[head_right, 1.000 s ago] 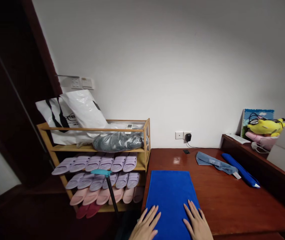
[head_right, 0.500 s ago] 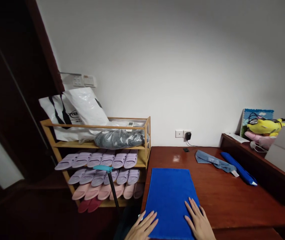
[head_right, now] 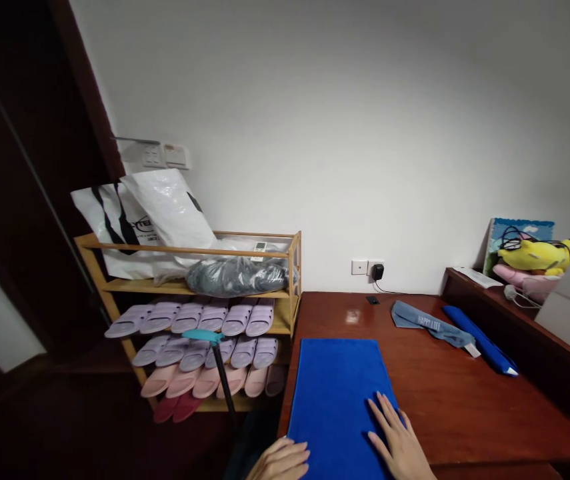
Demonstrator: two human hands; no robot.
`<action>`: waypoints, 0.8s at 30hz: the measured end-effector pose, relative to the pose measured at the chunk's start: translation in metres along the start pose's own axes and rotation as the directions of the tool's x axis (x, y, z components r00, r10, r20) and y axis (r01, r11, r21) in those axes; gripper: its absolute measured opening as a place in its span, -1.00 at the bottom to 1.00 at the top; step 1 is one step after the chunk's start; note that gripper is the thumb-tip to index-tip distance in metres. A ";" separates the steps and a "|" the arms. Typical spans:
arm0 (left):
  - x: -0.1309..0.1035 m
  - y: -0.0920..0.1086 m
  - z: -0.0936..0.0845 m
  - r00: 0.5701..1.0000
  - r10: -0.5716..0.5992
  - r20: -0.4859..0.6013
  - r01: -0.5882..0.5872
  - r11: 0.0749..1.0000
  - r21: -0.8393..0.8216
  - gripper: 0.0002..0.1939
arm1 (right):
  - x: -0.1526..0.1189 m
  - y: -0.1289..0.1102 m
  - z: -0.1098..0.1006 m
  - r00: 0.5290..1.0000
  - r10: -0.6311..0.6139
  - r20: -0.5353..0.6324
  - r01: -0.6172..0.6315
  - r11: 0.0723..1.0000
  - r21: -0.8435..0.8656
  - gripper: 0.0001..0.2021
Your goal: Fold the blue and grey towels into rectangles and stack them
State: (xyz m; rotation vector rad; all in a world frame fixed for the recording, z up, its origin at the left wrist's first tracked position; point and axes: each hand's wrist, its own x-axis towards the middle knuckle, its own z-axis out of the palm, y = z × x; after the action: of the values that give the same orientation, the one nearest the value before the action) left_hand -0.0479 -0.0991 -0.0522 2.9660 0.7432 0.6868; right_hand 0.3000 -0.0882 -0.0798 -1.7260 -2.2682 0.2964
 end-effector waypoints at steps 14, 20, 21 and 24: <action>0.061 -0.033 0.054 0.911 -0.380 0.162 0.383 0.924 0.013 -0.34 | 0.036 -0.005 0.025 1.000 -0.011 -0.020 0.010 0.998 -0.064 -0.44; 0.081 -0.054 0.045 0.890 -0.422 0.174 0.422 0.906 0.039 -0.39 | 0.067 -0.004 0.023 0.998 0.000 -0.059 -0.004 0.998 -0.068 -0.43; 0.083 -0.055 0.043 0.887 -0.426 0.179 0.426 0.904 0.042 -0.39 | 0.068 -0.004 0.023 0.998 0.007 -0.056 -0.010 0.998 -0.065 -0.43; 0.076 -0.056 0.038 0.883 -0.431 0.185 0.431 0.902 0.042 -0.40 | 0.059 0.004 0.022 0.998 0.031 -0.062 -0.034 0.998 -0.052 -0.44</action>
State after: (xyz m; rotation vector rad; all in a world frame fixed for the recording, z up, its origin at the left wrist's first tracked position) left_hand 0.0033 -0.0119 -0.0613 2.6600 1.3193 0.3641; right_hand 0.2810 -0.0301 -0.0965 -1.7744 -2.2258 0.1894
